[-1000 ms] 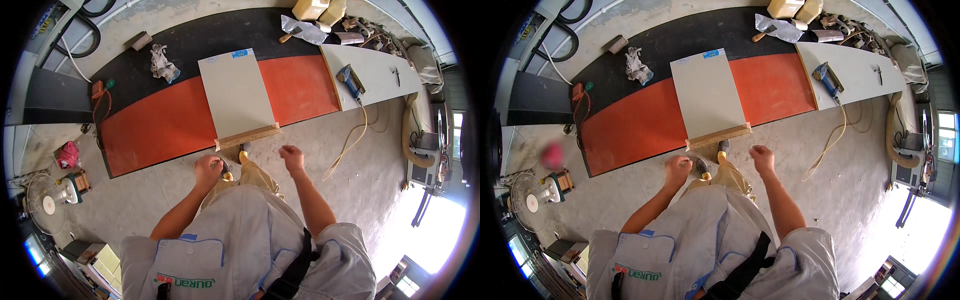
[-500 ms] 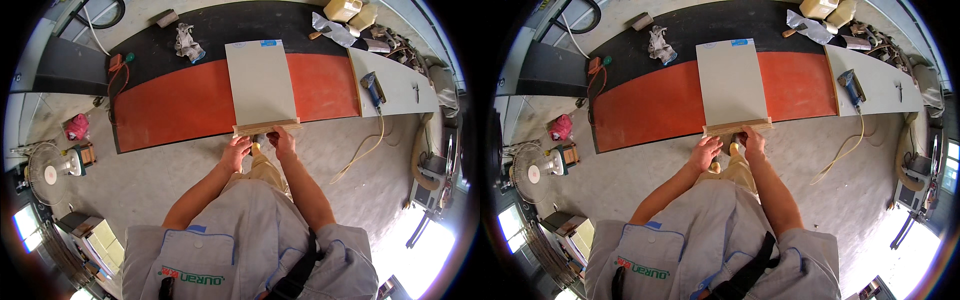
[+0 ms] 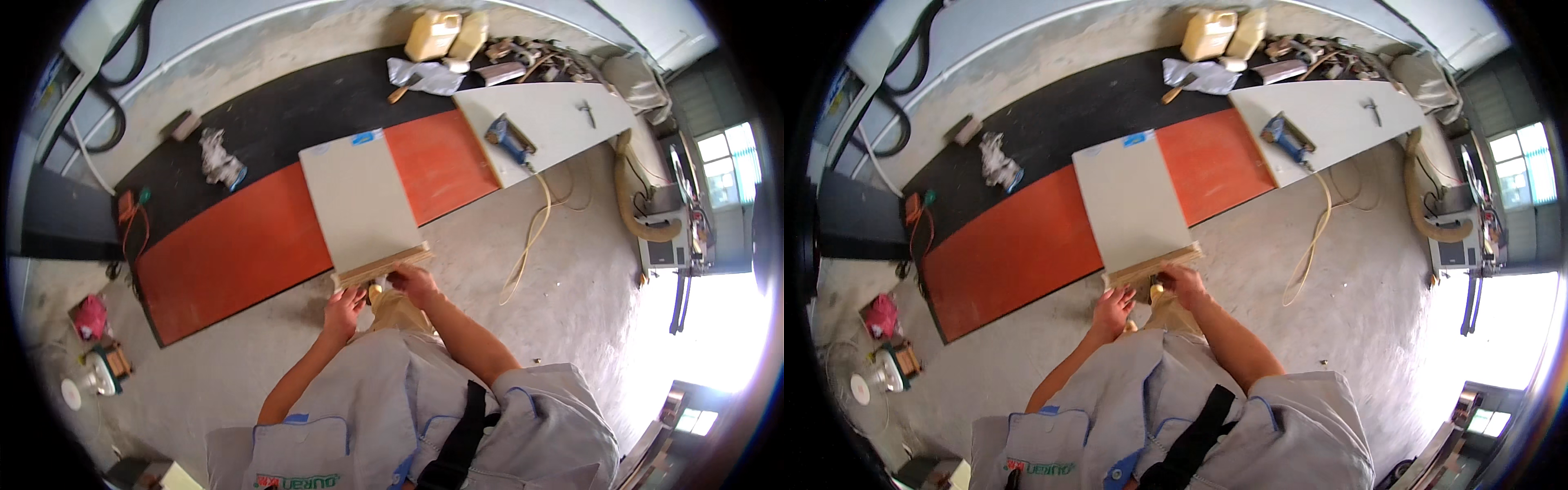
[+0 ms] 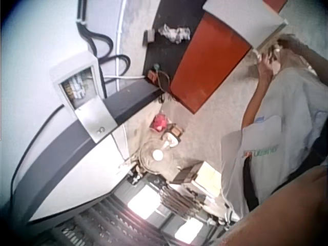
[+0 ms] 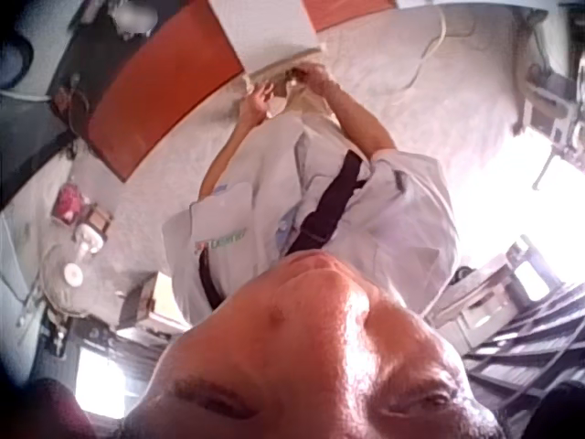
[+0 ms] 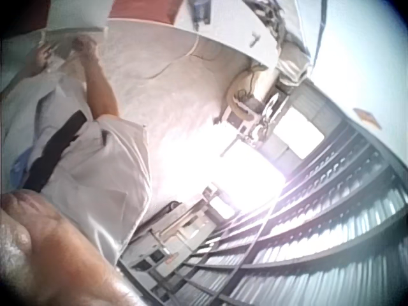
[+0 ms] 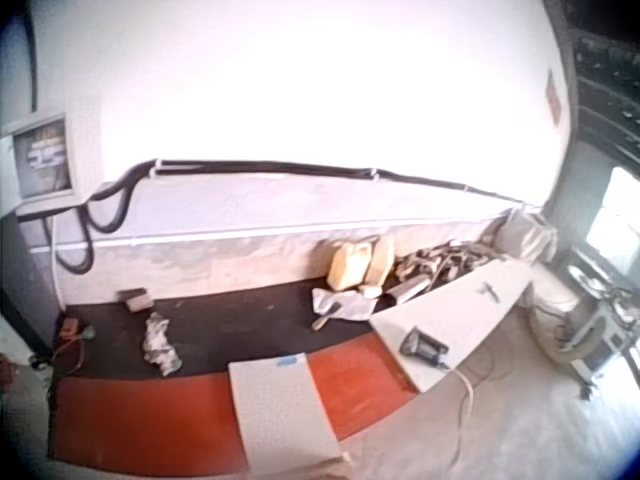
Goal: The person applies a white edge band to a rectangular board using a hot glue gun. They align the band, apply glue, and press it down, then use a cloth to smooth the surface and remove excess adhesive. The person also handles a small wooden block and a white plastic bottle during the process.
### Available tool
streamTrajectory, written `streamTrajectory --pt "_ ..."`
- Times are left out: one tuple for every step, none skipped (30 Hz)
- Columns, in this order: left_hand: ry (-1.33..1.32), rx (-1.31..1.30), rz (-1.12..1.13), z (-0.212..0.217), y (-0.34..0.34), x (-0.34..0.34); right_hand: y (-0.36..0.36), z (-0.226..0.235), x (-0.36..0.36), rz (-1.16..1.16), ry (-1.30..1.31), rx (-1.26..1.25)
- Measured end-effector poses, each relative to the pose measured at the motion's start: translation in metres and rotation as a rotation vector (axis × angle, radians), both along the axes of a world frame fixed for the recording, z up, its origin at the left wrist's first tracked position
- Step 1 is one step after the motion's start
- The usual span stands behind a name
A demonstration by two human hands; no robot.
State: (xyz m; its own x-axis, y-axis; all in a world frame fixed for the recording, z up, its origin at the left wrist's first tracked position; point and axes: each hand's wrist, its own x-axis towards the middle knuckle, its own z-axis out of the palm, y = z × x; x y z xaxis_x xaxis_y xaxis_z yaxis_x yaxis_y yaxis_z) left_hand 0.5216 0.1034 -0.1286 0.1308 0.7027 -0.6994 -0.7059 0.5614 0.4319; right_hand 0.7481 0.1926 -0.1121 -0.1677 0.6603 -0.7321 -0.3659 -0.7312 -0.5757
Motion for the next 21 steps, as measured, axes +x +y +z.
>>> streamTrajectory --pt "0.095 0.105 -0.123 -0.001 0.002 -0.001 0.001 0.003 0.010 0.094 -0.007 -0.010" --pt "0.193 0.211 -0.248 -0.004 0.001 -0.002 0.001 0.006 0.020 0.183 -0.013 -0.022" --pt "0.077 0.090 -0.148 -0.014 0.002 0.001 0.009 -0.004 0.043 0.547 -0.108 -0.030" --pt "-0.032 -0.029 -0.038 -0.028 0.004 0.005 0.016 0.012 0.051 0.644 -0.156 0.003" --pt "-0.127 0.035 -0.038 -0.028 0.006 0.010 0.022 0.020 0.065 0.709 -0.216 -0.023" --pt "-0.220 0.100 -0.026 -0.031 0.006 0.013 0.035 0.026 0.078 0.787 -0.276 -0.047" --pt "-0.371 0.190 -0.003 -0.041 0.005 0.017 0.053 0.043 0.098 0.803 -0.332 0.010" --pt "-0.521 0.279 0.025 -0.051 0.004 0.021 0.075 0.056 0.122 0.825 -0.387 0.066" --pt "-0.408 0.231 0.081 -0.053 -0.001 0.028 0.102 0.054 0.149 0.761 -0.641 0.251" --pt "-0.298 0.180 0.136 -0.053 -0.006 0.038 0.133 0.053 0.175 0.679 -0.893 0.432" --pt "-0.314 0.096 0.192 -0.059 -0.011 0.041 0.168 0.067 0.197 0.554 -1.054 0.457" --pt "-0.328 0.006 0.247 -0.060 -0.012 0.046 0.201 0.081 0.218 0.424 -1.211 0.473" --pt "-0.290 0.032 0.326 -0.049 -0.004 0.065 0.233 0.077 0.245 0.385 -1.439 0.621" --pt "-0.261 0.064 0.394 -0.029 0.003 0.080 0.257 0.079 0.270 0.329 -1.678 0.768" --pt "-0.214 0.085 0.464 -0.013 0.012 0.092 0.283 0.081 0.292 0.422 -1.713 0.786" --pt "-0.203 0.058 0.532 -0.013 0.015 0.103 0.310 0.086 0.308 0.528 -1.740 0.824" --pt "-0.193 0.030 0.600 -0.012 0.018 0.110 0.331 0.076 0.324 0.593 -1.730 0.865" --pt "-0.184 0.005 0.669 -0.015 0.017 0.115 0.350 0.071 0.334 0.716 -1.721 0.830" --pt "-0.125 0.022 0.677 -0.016 0.024 0.123 0.369 0.064 0.345 0.892 -1.718 0.788" --pt "-0.094 -0.023 0.707 -0.015 0.026 0.133 0.384 0.056 0.357 1.064 -1.709 0.738" --pt "-0.064 -0.065 0.739 -0.014 0.028 0.142 0.394 0.058 0.363 1.052 -1.699 0.770"
